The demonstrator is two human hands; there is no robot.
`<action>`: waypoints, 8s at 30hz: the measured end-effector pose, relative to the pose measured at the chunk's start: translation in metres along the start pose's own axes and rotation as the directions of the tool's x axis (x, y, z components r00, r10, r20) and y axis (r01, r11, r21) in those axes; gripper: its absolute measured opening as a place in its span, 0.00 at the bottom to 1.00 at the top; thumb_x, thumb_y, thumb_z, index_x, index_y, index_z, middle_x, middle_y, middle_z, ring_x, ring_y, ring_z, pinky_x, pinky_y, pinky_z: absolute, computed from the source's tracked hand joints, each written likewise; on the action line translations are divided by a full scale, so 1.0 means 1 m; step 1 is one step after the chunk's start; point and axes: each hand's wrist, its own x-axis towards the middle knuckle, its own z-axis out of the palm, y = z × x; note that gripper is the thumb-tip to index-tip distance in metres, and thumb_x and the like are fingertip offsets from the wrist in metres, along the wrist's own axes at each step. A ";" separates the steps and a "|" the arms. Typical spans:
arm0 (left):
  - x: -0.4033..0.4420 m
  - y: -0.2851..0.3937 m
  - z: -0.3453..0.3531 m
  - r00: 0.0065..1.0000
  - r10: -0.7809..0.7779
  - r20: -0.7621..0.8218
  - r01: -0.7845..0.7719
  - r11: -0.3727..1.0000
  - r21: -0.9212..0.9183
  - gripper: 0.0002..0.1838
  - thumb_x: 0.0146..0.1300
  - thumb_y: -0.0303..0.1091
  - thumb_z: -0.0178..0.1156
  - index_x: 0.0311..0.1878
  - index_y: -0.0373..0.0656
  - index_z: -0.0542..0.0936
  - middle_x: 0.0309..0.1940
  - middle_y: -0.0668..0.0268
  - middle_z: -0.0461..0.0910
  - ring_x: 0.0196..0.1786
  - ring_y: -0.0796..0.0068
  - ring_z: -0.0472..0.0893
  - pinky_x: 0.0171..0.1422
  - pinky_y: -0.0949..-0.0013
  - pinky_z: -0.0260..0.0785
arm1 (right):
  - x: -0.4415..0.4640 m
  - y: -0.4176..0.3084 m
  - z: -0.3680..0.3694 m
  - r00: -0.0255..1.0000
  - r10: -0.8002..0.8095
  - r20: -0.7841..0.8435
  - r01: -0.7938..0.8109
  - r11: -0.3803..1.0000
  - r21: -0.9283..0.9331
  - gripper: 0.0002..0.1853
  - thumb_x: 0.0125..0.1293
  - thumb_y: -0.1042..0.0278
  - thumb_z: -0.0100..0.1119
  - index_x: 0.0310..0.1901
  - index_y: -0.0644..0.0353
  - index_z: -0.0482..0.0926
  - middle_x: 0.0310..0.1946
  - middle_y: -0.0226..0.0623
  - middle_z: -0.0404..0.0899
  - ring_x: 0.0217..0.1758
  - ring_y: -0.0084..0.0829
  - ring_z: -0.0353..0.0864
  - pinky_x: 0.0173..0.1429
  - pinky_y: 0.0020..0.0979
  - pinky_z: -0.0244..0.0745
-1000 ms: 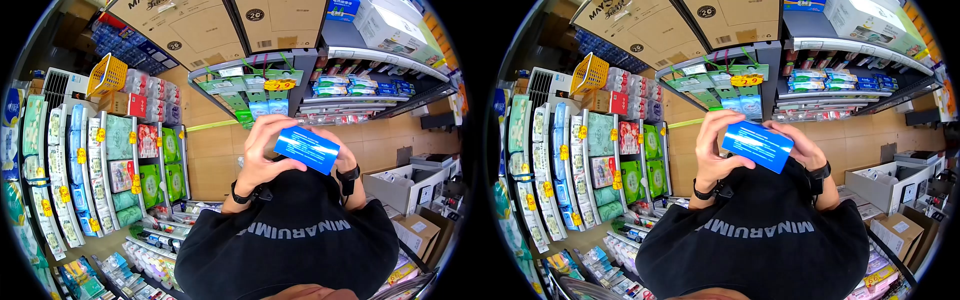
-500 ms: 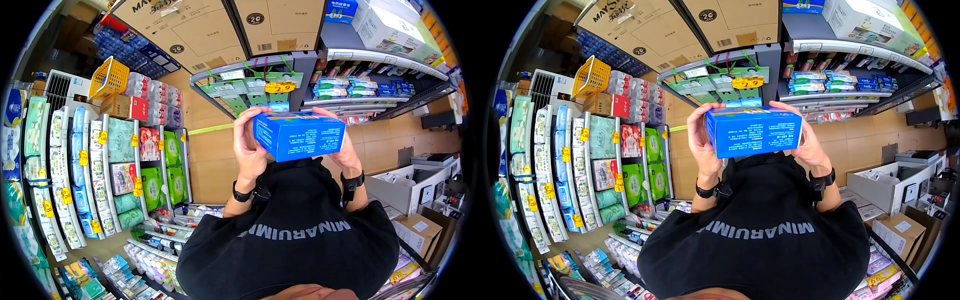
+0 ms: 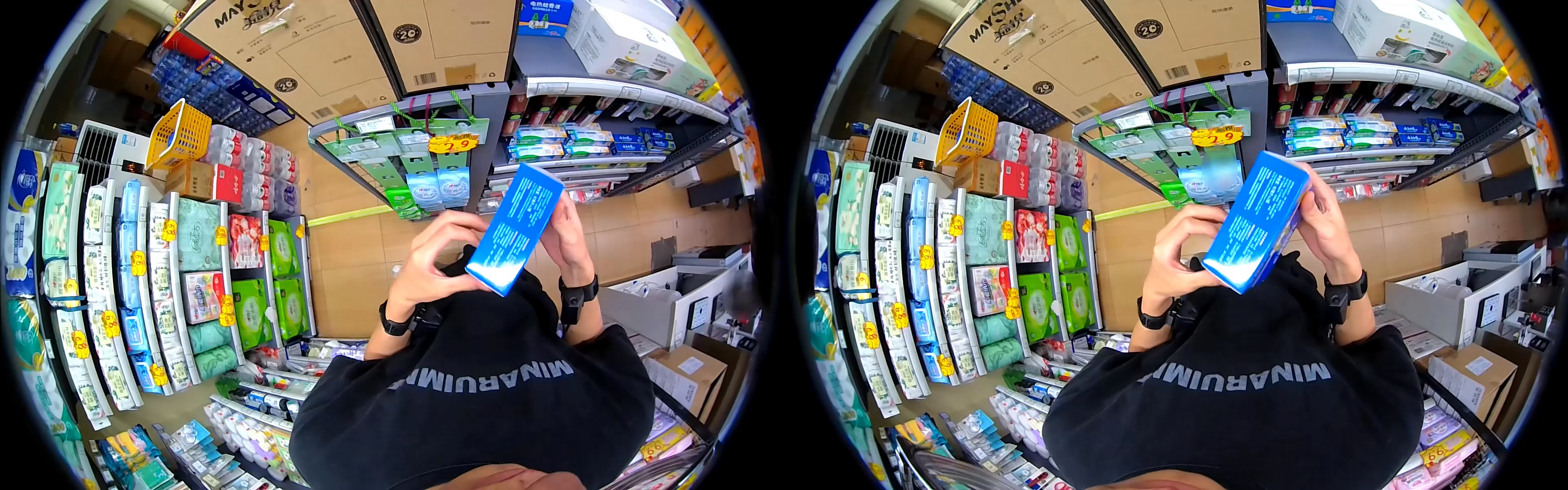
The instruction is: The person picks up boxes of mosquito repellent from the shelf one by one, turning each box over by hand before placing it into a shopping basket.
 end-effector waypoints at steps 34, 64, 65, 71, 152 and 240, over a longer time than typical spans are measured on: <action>0.001 0.025 0.009 0.968 0.154 -0.199 -0.052 0.896 0.440 0.45 0.43 0.29 0.83 0.67 0.39 0.72 0.54 0.59 0.86 0.58 0.59 0.79 0.66 0.59 0.70 | -0.010 -0.045 0.053 0.952 -0.186 0.243 0.295 0.354 -0.887 0.41 0.48 0.74 0.77 0.68 0.61 0.73 0.65 0.44 0.76 0.69 0.44 0.74 0.72 0.40 0.68; -0.050 0.043 -0.066 0.882 0.010 -0.470 0.161 0.933 0.323 0.39 0.47 0.27 0.80 0.65 0.35 0.75 0.59 0.51 0.79 0.56 0.60 0.83 0.60 0.60 0.78 | 0.034 0.030 0.094 0.993 -0.002 0.118 0.072 0.806 -0.587 0.33 0.54 0.81 0.75 0.63 0.67 0.73 0.59 0.39 0.76 0.64 0.31 0.76 0.70 0.33 0.69; -0.054 0.045 -0.072 0.866 0.003 -0.500 0.173 0.936 0.306 0.38 0.49 0.28 0.80 0.65 0.37 0.76 0.59 0.52 0.79 0.57 0.60 0.82 0.59 0.61 0.78 | 0.038 0.034 0.101 0.994 0.007 0.113 0.061 0.808 -0.586 0.33 0.54 0.79 0.76 0.63 0.67 0.74 0.57 0.39 0.76 0.62 0.31 0.76 0.69 0.33 0.70; -0.086 0.051 -0.129 0.746 -0.098 -0.659 0.278 0.945 0.174 0.33 0.55 0.27 0.76 0.66 0.39 0.77 0.59 0.55 0.78 0.56 0.65 0.82 0.58 0.65 0.77 | 0.076 0.053 0.162 0.950 0.011 0.313 0.183 0.793 -0.582 0.34 0.50 0.71 0.80 0.60 0.68 0.76 0.50 0.36 0.76 0.50 0.27 0.74 0.59 0.29 0.70; -0.006 -0.226 -0.914 0.448 -0.296 -0.844 0.199 0.953 -0.228 0.36 0.69 0.26 0.64 0.76 0.42 0.57 0.73 0.58 0.63 0.65 0.68 0.78 0.51 0.71 0.82 | 0.809 0.398 0.622 0.847 0.352 0.398 -0.168 0.888 -0.429 0.15 0.76 0.73 0.56 0.61 0.66 0.72 0.56 0.44 0.81 0.56 0.27 0.79 0.61 0.30 0.74; -0.026 -0.165 -0.760 0.505 -0.289 -0.813 0.208 0.955 -0.210 0.23 0.76 0.32 0.53 0.70 0.36 0.67 0.73 0.52 0.67 0.72 0.60 0.72 0.73 0.59 0.63 | 0.630 0.338 0.546 0.921 0.046 0.386 0.004 0.992 -0.126 0.24 0.74 0.75 0.50 0.69 0.67 0.63 0.52 0.49 0.80 0.46 0.33 0.81 0.53 0.34 0.75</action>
